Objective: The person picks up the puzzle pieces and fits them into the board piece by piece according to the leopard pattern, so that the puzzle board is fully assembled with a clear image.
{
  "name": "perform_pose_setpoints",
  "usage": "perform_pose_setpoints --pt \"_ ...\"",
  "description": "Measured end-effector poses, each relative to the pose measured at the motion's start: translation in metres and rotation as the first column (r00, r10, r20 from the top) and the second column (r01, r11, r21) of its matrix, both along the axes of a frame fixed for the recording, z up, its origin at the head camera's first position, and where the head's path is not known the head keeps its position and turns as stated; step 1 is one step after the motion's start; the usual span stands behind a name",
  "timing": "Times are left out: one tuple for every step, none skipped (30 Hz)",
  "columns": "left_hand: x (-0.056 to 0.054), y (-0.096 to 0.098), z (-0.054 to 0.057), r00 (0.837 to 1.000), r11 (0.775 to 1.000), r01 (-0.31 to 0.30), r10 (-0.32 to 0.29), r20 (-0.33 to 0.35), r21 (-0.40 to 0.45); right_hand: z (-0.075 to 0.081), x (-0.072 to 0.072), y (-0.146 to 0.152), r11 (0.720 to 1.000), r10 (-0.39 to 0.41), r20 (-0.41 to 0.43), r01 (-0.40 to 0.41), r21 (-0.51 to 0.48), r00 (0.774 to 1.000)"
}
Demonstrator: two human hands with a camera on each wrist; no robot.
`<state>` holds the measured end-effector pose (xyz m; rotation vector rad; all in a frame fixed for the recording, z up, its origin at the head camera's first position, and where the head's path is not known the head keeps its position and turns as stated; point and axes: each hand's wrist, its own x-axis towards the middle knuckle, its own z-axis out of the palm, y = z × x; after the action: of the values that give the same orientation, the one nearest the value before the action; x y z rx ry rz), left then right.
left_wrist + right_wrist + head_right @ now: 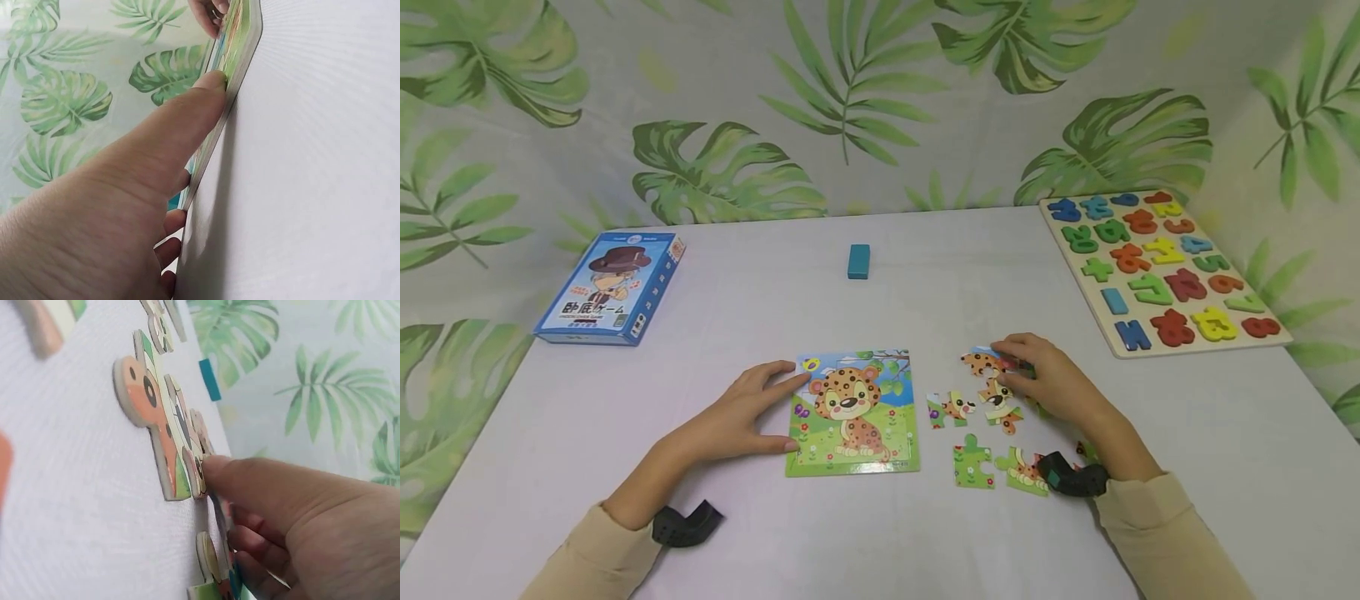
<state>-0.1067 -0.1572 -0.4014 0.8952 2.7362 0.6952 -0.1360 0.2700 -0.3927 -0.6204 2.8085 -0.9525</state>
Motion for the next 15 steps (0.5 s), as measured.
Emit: perform_pose_setpoints --pt "0.000 0.000 0.000 1.000 1.000 -0.001 0.001 0.001 0.000 0.000 0.000 -0.001 1.000 -0.005 -0.009 0.005 -0.004 1.000" --pt "0.000 0.000 0.000 1.000 1.000 -0.001 0.001 0.001 -0.001 0.001 0.001 -0.001 1.000 -0.009 -0.016 0.009 -0.012 1.000" --pt "0.000 0.000 0.000 1.000 1.000 -0.001 0.001 0.002 0.000 0.002 0.001 -0.002 1.000 -0.011 -0.027 0.011 -0.021 1.000" --pt "0.000 0.000 0.000 1.000 1.000 -0.001 0.001 0.001 0.000 0.003 0.001 -0.004 0.999 -0.012 -0.039 0.011 -0.034 0.999" --pt "0.000 0.000 0.000 1.000 1.000 -0.001 0.001 0.002 0.001 0.004 0.002 -0.005 0.999 -0.011 -0.057 0.009 -0.046 0.998" --pt "0.000 0.000 0.000 1.000 1.000 -0.002 0.002 0.003 0.000 0.006 0.002 -0.006 0.998 -0.009 -0.074 0.005 -0.056 0.997" --pt "0.000 0.000 0.000 1.000 1.000 -0.002 0.002 0.002 0.000 0.009 0.002 -0.008 0.998 -0.007 -0.092 0.001 -0.063 0.996" --pt "0.000 0.000 0.000 1.000 1.000 -0.003 0.003 0.002 0.000 0.012 0.002 -0.011 0.997 -0.002 -0.110 -0.006 -0.077 0.994" --pt "0.000 0.000 0.000 1.000 1.000 -0.003 0.003 0.001 0.000 0.016 0.003 -0.014 0.996 0.003 -0.132 -0.015 -0.088 0.991" --pt "0.000 0.000 0.000 1.000 1.000 -0.004 0.004 -0.001 0.000 0.021 0.004 -0.018 0.995 0.009 -0.149 -0.024 -0.099 0.989" --pt "0.000 0.000 0.000 1.000 1.000 -0.004 0.004 -0.001 0.000 0.026 0.006 -0.023 0.994 0.015 -0.166 -0.033 -0.108 0.986" --pt "0.001 0.001 0.001 1.000 1.000 -0.005 0.005 -0.002 0.002 0.031 0.007 -0.029 0.992 0.023 -0.187 -0.045 -0.114 0.982" --pt "0.001 0.001 0.000 1.000 1.000 -0.005 0.005 -0.007 0.004 0.036 0.009 -0.036 0.991 0.030 -0.201 -0.055 -0.120 0.979" --pt "0.001 0.001 0.001 1.000 1.000 -0.006 0.006 -0.008 0.006 0.040 0.010 -0.043 0.989 0.043 -0.223 -0.073 -0.125 0.974" --pt "0.001 0.001 0.000 1.000 1.000 -0.008 0.008 -0.013 0.008 0.043 0.011 -0.050 0.987 0.059 -0.245 -0.093 -0.128 0.968"
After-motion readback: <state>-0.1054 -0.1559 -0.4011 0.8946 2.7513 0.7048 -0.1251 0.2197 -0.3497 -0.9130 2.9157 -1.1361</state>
